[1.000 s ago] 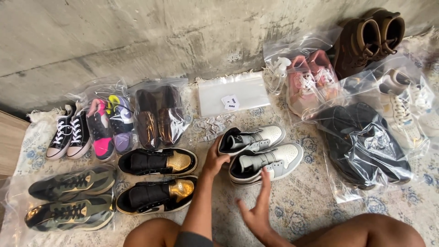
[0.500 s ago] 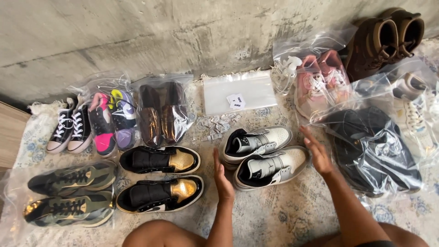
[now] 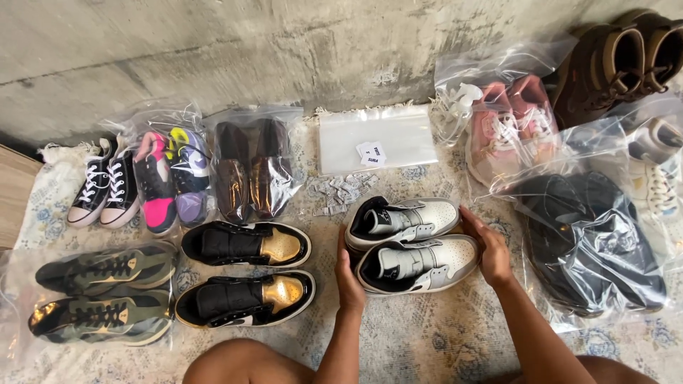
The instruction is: The person sits on a rug and handles a pair of white and grey high-top sneakers. They remove the shoe trees and the original laces, then insert new black laces into the eyelets of one shoe.
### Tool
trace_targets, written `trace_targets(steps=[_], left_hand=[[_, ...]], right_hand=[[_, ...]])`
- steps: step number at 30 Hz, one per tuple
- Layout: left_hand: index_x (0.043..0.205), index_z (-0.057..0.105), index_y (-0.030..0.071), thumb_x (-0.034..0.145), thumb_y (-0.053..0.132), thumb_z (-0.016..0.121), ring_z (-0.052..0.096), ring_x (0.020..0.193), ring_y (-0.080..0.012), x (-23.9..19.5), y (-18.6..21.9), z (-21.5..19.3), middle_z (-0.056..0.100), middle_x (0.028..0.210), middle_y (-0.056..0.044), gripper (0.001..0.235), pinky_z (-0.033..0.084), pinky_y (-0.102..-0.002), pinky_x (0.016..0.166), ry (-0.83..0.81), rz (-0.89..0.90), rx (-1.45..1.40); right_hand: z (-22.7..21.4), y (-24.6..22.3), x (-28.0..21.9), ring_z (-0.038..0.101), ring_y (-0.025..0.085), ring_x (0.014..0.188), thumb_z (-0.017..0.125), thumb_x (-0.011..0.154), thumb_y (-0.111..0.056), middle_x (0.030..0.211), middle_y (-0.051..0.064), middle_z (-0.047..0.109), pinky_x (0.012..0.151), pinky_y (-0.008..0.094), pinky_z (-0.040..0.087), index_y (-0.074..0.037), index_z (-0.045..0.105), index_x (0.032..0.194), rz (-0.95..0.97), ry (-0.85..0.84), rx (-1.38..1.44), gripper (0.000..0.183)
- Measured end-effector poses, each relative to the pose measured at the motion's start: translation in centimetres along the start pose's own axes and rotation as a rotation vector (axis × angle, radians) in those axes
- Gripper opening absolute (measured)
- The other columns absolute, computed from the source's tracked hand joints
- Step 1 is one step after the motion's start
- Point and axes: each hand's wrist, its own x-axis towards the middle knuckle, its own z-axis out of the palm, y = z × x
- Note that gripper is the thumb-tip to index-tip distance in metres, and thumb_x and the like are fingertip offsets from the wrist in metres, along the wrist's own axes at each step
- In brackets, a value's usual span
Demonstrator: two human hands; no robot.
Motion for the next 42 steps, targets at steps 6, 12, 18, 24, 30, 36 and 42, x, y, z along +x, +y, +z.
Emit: trace_targets(steps=[6,12,18,24,30,36,42], left_hand=[[0.161,0.036,0.02,0.108,0.053,0.024,0.031,0.152,-0.0266,1.5,5.0,1.3,0.032,0.166,-0.009,0.064,0.023,-0.04,0.124,0.083,-0.228,-0.031],[0.161,0.034,0.012,0.101,0.071,0.015,0.021,0.155,-0.0342,2.4,9.7,1.4,0.026,0.167,-0.018,0.086,0.013,-0.045,0.128,0.125,-0.499,0.0],[0.161,0.033,0.014,0.101,0.071,0.015,0.019,0.156,-0.0348,2.2,10.0,1.6,0.025,0.168,-0.017,0.085,0.011,-0.049,0.127,0.088,-0.469,0.007],[0.162,0.031,0.009,0.109,0.055,0.021,0.027,0.152,-0.0335,2.4,4.9,-0.1,0.031,0.165,-0.021,0.071,0.02,-0.046,0.125,-0.056,-0.102,-0.087],[0.161,0.029,0.003,0.11,0.047,0.022,0.04,0.145,-0.0282,2.6,2.4,-1.1,0.045,0.157,-0.022,0.067,0.031,-0.044,0.12,-0.125,0.102,-0.152],[0.156,0.039,0.001,0.109,0.041,0.026,0.038,0.146,-0.0369,1.7,4.2,-0.1,0.043,0.156,-0.026,0.064,0.028,-0.048,0.122,-0.034,0.058,0.041],[0.155,0.041,0.0,0.111,0.041,0.027,0.038,0.146,-0.038,0.8,2.1,-1.0,0.042,0.156,-0.027,0.062,0.027,-0.047,0.121,-0.037,0.062,0.143]], right_hand=[[3.2,-6.5,-1.7,0.031,0.044,0.15,0.034,0.107,-0.027,0.158,0.029,0.039,0.124,0.052,0.025,0.002,0.04,0.155,0.216,0.11,-0.075,0.057],[2.8,-8.0,-1.8,0.027,0.043,0.151,0.034,0.105,-0.038,0.158,0.025,0.039,0.125,0.051,0.023,-0.003,0.041,0.156,0.434,0.204,-0.003,0.062],[3.1,-8.3,-2.4,0.025,0.041,0.153,0.029,0.102,-0.039,0.161,0.022,0.037,0.126,0.049,0.019,-0.006,0.039,0.158,0.382,0.191,0.031,0.066],[2.6,-6.3,-2.2,0.024,0.039,0.154,0.026,0.097,-0.041,0.163,0.022,0.034,0.126,0.045,0.021,-0.005,0.032,0.16,0.104,0.148,0.118,0.073],[2.5,-4.2,-2.4,0.021,0.043,0.154,0.024,0.096,-0.039,0.164,0.025,0.03,0.127,0.05,0.018,0.001,0.03,0.159,-0.038,0.12,0.158,0.075],[2.1,-1.3,-2.2,0.025,0.041,0.154,0.022,0.098,-0.039,0.163,0.027,0.032,0.127,0.048,0.018,0.004,0.032,0.157,-0.013,0.094,0.158,0.074],[2.8,-0.7,-2.8,0.031,0.049,0.149,0.03,0.099,-0.038,0.157,0.029,0.042,0.123,0.054,0.027,0.005,0.044,0.152,-0.042,0.093,-0.028,0.07]])
